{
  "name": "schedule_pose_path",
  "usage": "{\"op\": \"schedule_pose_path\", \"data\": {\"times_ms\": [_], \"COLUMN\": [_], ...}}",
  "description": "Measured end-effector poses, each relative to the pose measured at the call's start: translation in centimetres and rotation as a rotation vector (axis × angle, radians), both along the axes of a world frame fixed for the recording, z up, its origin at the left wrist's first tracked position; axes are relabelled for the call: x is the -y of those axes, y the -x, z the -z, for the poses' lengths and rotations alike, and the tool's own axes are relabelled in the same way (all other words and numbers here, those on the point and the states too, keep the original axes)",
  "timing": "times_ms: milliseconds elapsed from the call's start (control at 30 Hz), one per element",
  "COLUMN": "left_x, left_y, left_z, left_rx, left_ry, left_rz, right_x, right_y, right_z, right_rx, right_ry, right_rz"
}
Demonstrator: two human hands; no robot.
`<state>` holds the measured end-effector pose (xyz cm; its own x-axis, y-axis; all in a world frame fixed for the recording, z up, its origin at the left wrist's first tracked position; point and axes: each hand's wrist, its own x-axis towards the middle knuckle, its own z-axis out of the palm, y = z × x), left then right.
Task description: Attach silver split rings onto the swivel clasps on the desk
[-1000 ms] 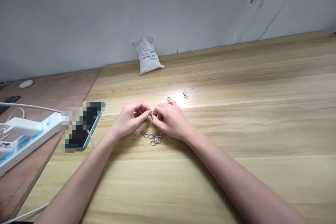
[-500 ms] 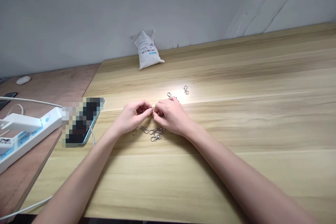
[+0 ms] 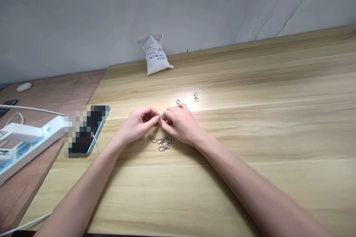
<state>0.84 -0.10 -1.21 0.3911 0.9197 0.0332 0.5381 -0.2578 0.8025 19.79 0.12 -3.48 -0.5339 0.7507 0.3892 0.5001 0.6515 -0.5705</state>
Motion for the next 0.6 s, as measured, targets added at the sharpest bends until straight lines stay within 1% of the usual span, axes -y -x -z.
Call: {"op": "schedule_pose_path", "data": {"times_ms": [133,367,467,600], "left_x": [0.05,0.18,0.20,0.27], "left_y": [-0.05,-0.21,-0.21,-0.35], "left_z": [-0.08,-0.31,-0.27,-0.19], "left_rx": [0.028,0.049,0.084,0.176], "left_ry": [-0.007,0.012,0.045,0.109], "left_rz": [-0.005,0.005,-0.007,-0.033], "right_x": [-0.04,-0.08,-0.13,-0.20], "right_y": [0.00,-0.06,-0.04,0.14], "right_z": [0.01,0.26,0.28,0.13], "right_rx": [-0.004,0.015,0.007,0.035], "right_ry": [0.005,-0.030,-0.095,-0.231], "right_rz": [0.007,0.002,0.020,0.068]}}
